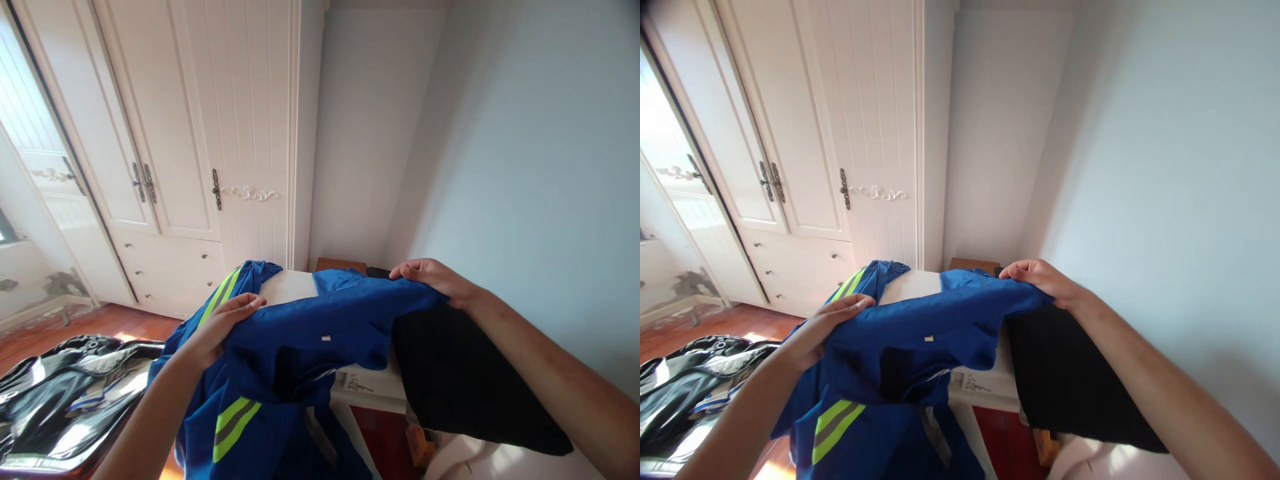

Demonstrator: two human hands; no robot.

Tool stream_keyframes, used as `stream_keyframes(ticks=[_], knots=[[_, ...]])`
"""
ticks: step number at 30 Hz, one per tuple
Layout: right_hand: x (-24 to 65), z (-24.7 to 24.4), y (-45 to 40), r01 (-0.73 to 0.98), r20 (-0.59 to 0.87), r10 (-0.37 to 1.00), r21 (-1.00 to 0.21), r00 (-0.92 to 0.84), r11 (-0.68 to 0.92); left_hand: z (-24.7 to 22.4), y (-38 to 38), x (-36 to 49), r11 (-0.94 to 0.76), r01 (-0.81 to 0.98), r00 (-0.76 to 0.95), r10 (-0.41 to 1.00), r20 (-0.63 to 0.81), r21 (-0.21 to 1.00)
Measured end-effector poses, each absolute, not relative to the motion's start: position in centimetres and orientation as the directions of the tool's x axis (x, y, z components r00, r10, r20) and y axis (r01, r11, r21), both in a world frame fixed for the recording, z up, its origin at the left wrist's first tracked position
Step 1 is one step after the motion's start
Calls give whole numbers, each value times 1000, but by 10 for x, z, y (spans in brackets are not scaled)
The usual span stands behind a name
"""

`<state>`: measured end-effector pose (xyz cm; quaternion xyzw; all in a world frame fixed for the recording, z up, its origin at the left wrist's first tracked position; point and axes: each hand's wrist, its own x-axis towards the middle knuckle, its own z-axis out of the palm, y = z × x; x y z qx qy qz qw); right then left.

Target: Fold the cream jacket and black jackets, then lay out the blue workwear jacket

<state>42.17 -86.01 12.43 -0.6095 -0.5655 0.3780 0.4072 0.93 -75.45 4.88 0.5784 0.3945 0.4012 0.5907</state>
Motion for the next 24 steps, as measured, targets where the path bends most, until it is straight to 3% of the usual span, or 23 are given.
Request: stream_keyframes(ticks=[3,6,8,11,13,17,20,24], knots=[[417,116,-841,233,-64,985,-967,161,-101,40,-754,18,-276,379,243,951,192,883],[415,108,-824,116,-107,973,-984,204,-133,23,-769,27,-501,649,155,823,546,572],[413,105,-817,66,-123,970,-988,208,-139,11,-785,37,-643,688,272,657,703,335],[409,106,-814,25,-139,971,-989,195,-147,-5,-801,56,-764,637,483,498,720,102],[409,107,-815,27,-122,972,-991,201,-130,-12,-802,67,-743,659,526,562,639,111],[419,104,-821,166,-21,959,-984,283,-70,-10,-793,69,-601,754,472,777,416,266],[432,97,-825,328,32,947,-941,319,-79,5,-793,60,-558,769,430,813,393,312],[432,93,-832,660,287,906,-751,313,10,28,-798,51,-530,788,418,833,362,312]])
